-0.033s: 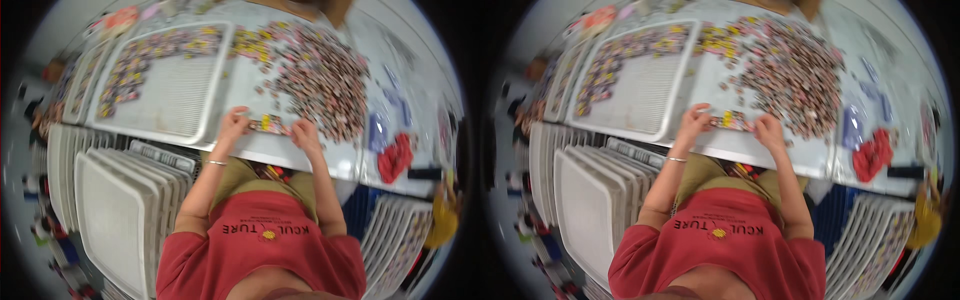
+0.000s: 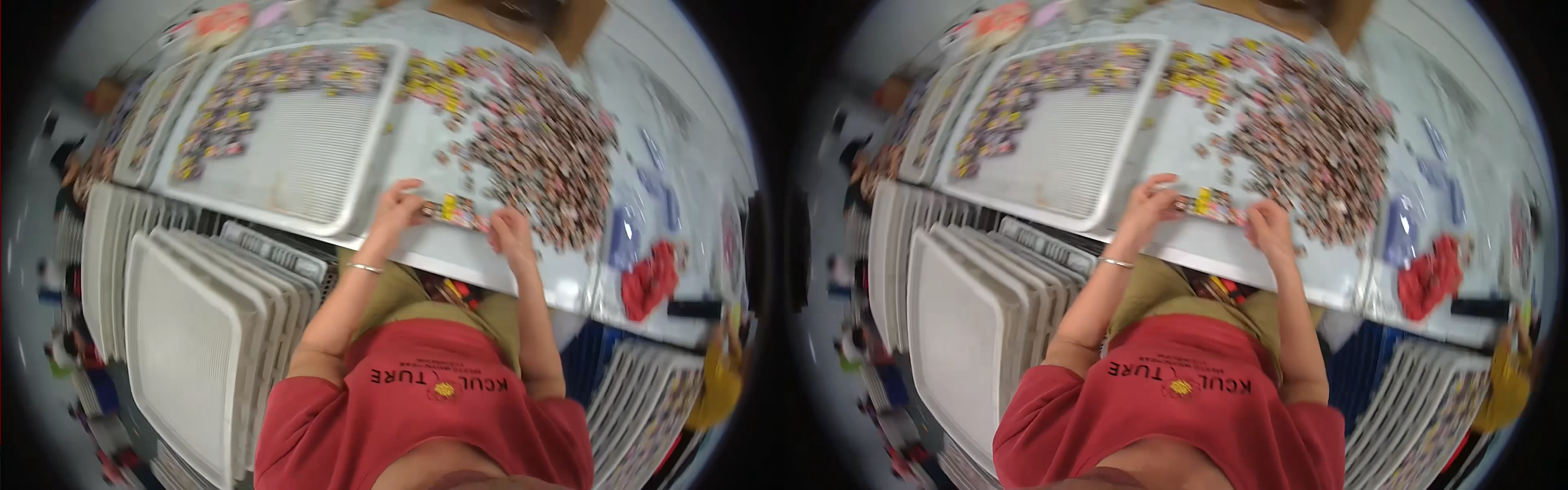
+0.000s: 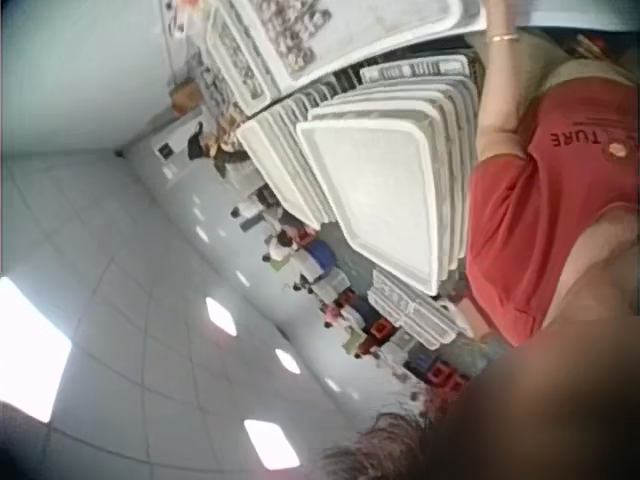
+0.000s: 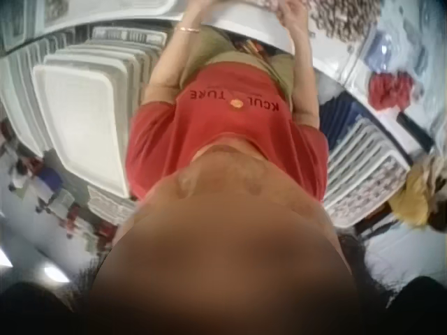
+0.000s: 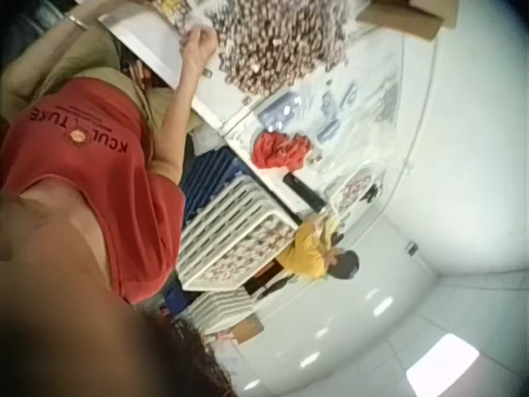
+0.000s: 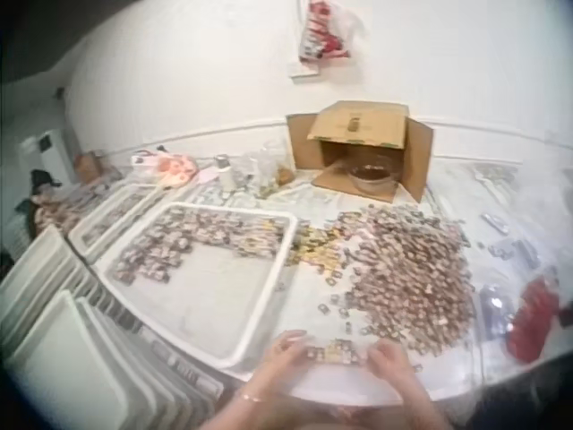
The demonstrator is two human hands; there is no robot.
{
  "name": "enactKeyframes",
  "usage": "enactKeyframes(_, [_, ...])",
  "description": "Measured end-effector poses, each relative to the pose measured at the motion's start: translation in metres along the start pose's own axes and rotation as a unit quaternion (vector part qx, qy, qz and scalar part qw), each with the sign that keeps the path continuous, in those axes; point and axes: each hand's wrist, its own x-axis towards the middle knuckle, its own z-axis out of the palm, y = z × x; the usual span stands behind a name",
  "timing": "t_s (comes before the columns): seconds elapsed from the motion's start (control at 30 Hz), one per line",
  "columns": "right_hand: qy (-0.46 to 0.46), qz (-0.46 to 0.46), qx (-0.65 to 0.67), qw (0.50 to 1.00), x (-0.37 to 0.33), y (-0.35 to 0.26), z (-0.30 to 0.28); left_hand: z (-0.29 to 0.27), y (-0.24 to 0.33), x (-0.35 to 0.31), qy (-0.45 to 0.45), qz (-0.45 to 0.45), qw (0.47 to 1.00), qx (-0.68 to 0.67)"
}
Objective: Sorting small colorful toy components from a pile and arranging them into a structured pattern on a white tray.
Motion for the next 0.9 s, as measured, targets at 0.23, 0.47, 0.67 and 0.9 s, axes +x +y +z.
enactKeyframes(0.23, [-0.016, -0.111, 0.043, 0.993, 0.027, -0.053, 0.039, 0.028, 0.024, 0.005, 0.049, 0.094, 0.967, -0.231])
enactKeyframes(0.47, [-0.043, -0.157, 0.03, 0.986, 0.061, -0.089, 0.088, -0.039, 0.084, 0.061, 0.081, 0.166, 0.945, -0.268])
enactKeyframes(0.67, [-0.058, -0.08, -0.022, 0.995, 0.052, -0.044, 0.069, -0.223, 0.153, 0.074, 0.362, 0.202, 0.906, -0.087])
enactKeyframes(0.9, [-0.044, -0.008, -0.02, 0.999, 0.022, -0.01, 0.044, -0.361, 0.143, 0.053, 0.467, 0.199, 0.853, -0.122])
